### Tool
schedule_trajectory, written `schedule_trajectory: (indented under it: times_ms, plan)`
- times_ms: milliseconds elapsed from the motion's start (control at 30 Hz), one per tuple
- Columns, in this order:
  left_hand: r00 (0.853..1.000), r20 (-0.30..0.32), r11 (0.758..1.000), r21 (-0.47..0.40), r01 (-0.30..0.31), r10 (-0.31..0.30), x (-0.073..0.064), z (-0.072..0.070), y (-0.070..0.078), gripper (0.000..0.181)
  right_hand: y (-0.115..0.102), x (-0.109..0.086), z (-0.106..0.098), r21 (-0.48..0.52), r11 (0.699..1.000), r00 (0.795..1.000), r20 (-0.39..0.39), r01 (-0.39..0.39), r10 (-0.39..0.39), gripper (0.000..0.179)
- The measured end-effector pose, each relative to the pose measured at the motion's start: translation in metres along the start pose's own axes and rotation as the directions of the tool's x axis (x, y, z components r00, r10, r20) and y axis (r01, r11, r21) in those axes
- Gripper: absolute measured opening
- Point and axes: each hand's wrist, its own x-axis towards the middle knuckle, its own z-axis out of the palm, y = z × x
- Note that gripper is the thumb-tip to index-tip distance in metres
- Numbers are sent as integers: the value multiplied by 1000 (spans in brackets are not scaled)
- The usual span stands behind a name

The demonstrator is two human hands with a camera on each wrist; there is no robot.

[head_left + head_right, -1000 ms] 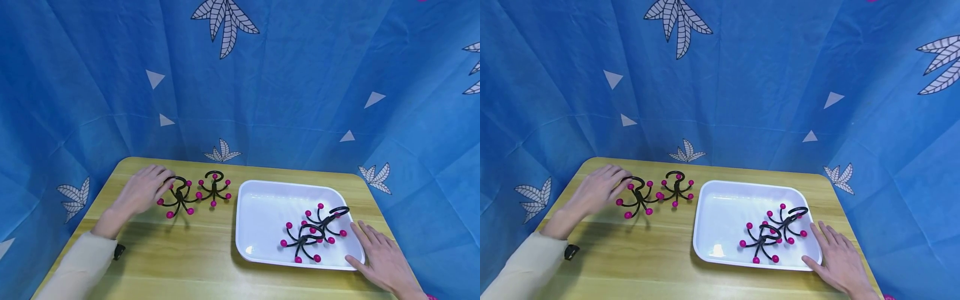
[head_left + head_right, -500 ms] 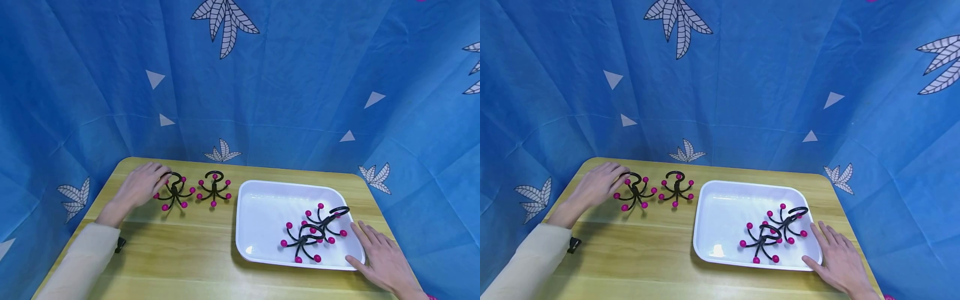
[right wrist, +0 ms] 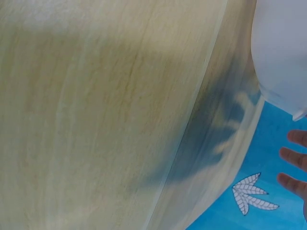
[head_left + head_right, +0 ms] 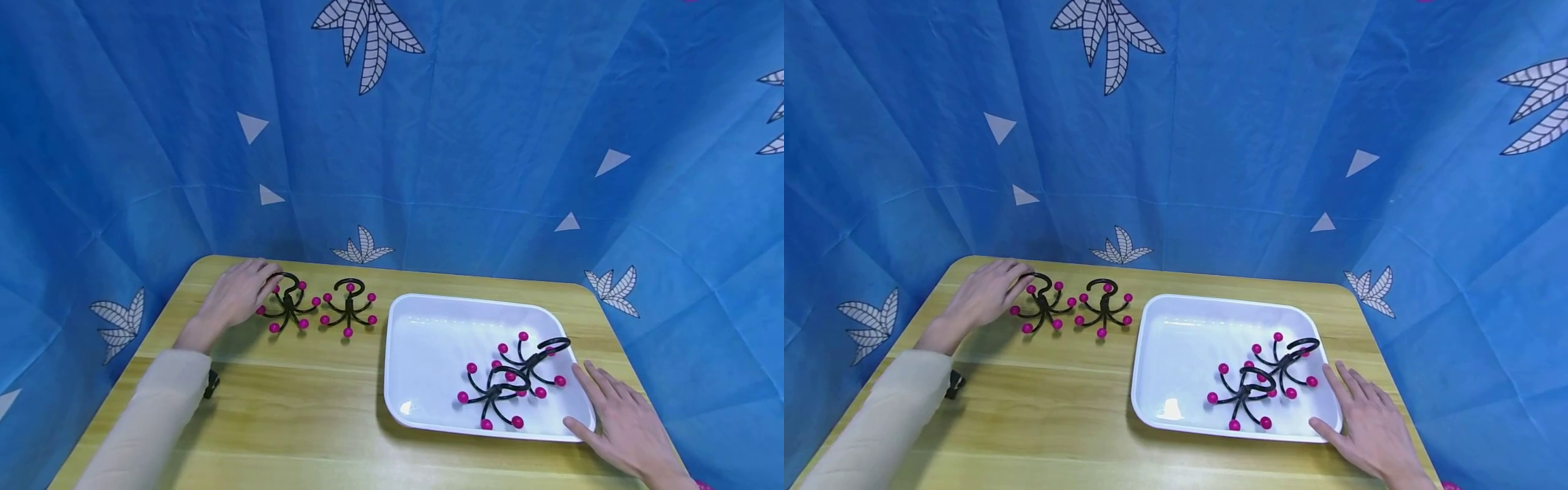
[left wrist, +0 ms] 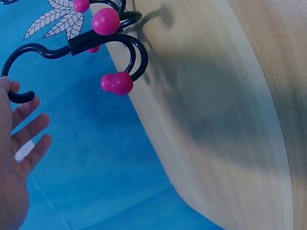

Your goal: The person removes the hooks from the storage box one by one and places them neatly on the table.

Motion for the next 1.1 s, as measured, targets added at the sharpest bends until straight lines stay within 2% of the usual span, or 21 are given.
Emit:
schedule_trajectory:
  times_ms: [233, 667, 933, 1100]
  plan:
    - [998, 17, 998, -41, 57, -56, 3, 5, -3, 34, 0, 0, 1, 3, 1000, 1000, -15, 8, -8, 96]
    - [995, 46, 994, -57, 93, -91, 5, 7, -5, 40, 1, 1, 0, 3, 1000, 1000, -20, 11, -11, 96]
    - [993, 48, 990, -77, 115, -111, 2, -1, 5, 46, 1, 0, 0, -8, 1000, 1000, 0, -1, 1, 98]
    - [997, 9, 993, -82, 80, -79, 2, -5, 15, 43, 0, 0, 0, -8, 1000, 1000, 1, -5, 5, 98]
